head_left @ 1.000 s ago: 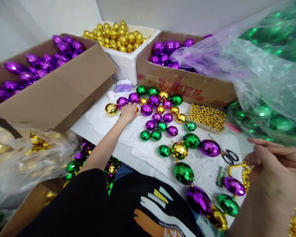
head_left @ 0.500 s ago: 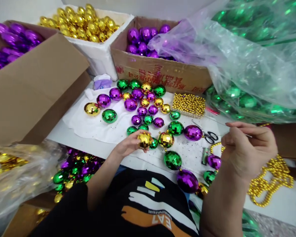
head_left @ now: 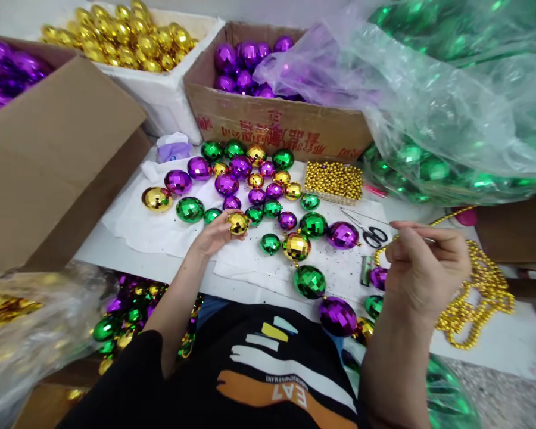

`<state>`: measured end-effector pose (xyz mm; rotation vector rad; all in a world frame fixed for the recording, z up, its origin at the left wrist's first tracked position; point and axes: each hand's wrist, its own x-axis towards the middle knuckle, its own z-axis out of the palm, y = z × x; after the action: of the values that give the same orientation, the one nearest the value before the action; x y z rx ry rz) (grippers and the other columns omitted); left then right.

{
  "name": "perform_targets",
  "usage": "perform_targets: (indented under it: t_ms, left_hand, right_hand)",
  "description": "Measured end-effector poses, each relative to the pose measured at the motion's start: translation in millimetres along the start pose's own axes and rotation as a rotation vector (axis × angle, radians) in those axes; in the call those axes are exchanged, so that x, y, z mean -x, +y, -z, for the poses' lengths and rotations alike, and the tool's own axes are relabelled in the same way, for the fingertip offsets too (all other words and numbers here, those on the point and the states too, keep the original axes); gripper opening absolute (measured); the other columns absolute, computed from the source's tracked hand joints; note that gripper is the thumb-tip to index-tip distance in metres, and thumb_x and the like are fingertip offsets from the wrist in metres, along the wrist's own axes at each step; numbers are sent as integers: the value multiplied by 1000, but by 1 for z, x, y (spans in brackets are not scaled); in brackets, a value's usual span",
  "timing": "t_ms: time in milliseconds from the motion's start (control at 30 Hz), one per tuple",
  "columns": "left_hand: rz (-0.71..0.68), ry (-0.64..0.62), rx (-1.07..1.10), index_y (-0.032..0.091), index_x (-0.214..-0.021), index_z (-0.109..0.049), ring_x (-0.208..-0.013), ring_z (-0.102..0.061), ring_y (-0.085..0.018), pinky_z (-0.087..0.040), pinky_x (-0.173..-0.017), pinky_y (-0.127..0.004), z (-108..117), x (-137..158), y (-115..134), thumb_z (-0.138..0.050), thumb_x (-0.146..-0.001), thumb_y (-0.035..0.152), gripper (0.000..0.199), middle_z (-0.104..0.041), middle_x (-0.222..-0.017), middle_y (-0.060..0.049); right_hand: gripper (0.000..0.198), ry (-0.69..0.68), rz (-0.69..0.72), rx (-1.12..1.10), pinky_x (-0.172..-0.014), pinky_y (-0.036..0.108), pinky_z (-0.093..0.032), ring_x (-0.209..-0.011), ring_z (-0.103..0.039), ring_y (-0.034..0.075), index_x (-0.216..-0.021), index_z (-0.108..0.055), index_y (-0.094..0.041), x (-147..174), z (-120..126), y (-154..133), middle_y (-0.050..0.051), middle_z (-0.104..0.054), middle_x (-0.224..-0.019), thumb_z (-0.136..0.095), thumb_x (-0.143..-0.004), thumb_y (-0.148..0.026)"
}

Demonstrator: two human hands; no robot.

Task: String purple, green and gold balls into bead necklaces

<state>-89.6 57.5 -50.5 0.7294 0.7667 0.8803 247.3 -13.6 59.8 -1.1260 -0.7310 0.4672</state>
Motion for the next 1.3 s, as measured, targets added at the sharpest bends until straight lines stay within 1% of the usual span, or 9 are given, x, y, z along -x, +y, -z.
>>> perform_targets:
  t_ms: [133, 267, 400, 667, 733, 867, 933, 1133, 1300]
  left_hand:
    - [-7, -19, 267, 20, -114, -67, -80, -65, -18, -49, -66, -29, -40, 13, -11, -73, -72, 39, 47, -69, -118, -13]
    - [51, 33, 443, 18, -108, -69, -69, -57, -15, -40, -55, -27, -83, 13, -22, -59, -84, 43, 37, -71, -110, -14]
    - [100, 106, 528, 18, -94, -68, -69, -61, -16, -40, -53, -24, -105, 4, -27, -54, -90, 36, 23, -71, -96, -10]
    - [57, 194, 502, 20, -94, -65, -65, -59, -10, -42, -51, -20, -118, -6, -28, -72, -84, 32, 17, -67, -87, -3]
    - [93, 155, 529, 19, -94, -66, -61, -54, -9, -40, -48, -19, -119, -6, -26, -67, -88, 38, 20, -67, -89, -5]
    - [182, 79, 638, 14, -96, -68, -60, -49, -9, -39, -46, -20, -117, -7, -23, -44, -97, 55, 47, -67, -91, -12]
    - [195, 78, 667, 13, -94, -68, -61, -50, -10, -40, -46, -20, -117, -7, -25, -40, -98, 58, 54, -65, -87, -12]
    - [185, 114, 594, 15, -93, -68, -63, -53, -11, -44, -49, -22, -117, -8, -30, -47, -95, 61, 52, -65, -86, -11]
    - [183, 119, 587, 15, -92, -68, -64, -54, -12, -45, -50, -22, -116, -6, -31, -46, -95, 64, 54, -65, -85, -10]
  right_hand:
    - [18, -19, 20, -39, -33, 21, -28, -35, -45, 7, -73, -61, -15, 12, -5, -7, 5, -75, -72, -78, -67, -11]
    - [17, -60, 56, -41, -34, 22, -27, -37, -45, 6, -76, -61, -15, 24, -16, -15, 3, -73, -72, -78, -72, -13]
    - [20, -48, 143, 58, -37, 21, -31, -49, -54, 8, -73, -59, -17, 32, -19, -18, 2, -73, -80, -78, -74, -13]
    - [11, -156, 151, 148, -43, 19, -38, -71, -66, 13, -82, -61, -17, 51, -18, -13, 4, -72, -86, -72, -83, -14]
    - [10, -190, 144, 154, -44, 20, -39, -71, -65, 13, -83, -62, -17, 55, -18, -15, 4, -72, -86, -72, -83, -13]
    - [9, -208, 181, 143, -43, 20, -38, -58, -59, 9, -87, -63, -17, 61, -18, -21, 3, -74, -88, -69, -85, -10]
    - [9, -218, 212, 161, -44, 21, -40, -57, -60, 9, -89, -64, -17, 63, -17, -23, 3, -75, -90, -69, -86, -10]
    - [16, -276, 328, 240, -56, 29, -55, -71, -70, 16, -94, -67, -19, 72, -18, -25, 4, -75, -90, -69, -84, -7]
    - [24, -323, 392, 258, -60, 30, -56, -81, -73, 19, -96, -66, -21, 78, -23, -27, 3, -74, -89, -67, -82, -2]
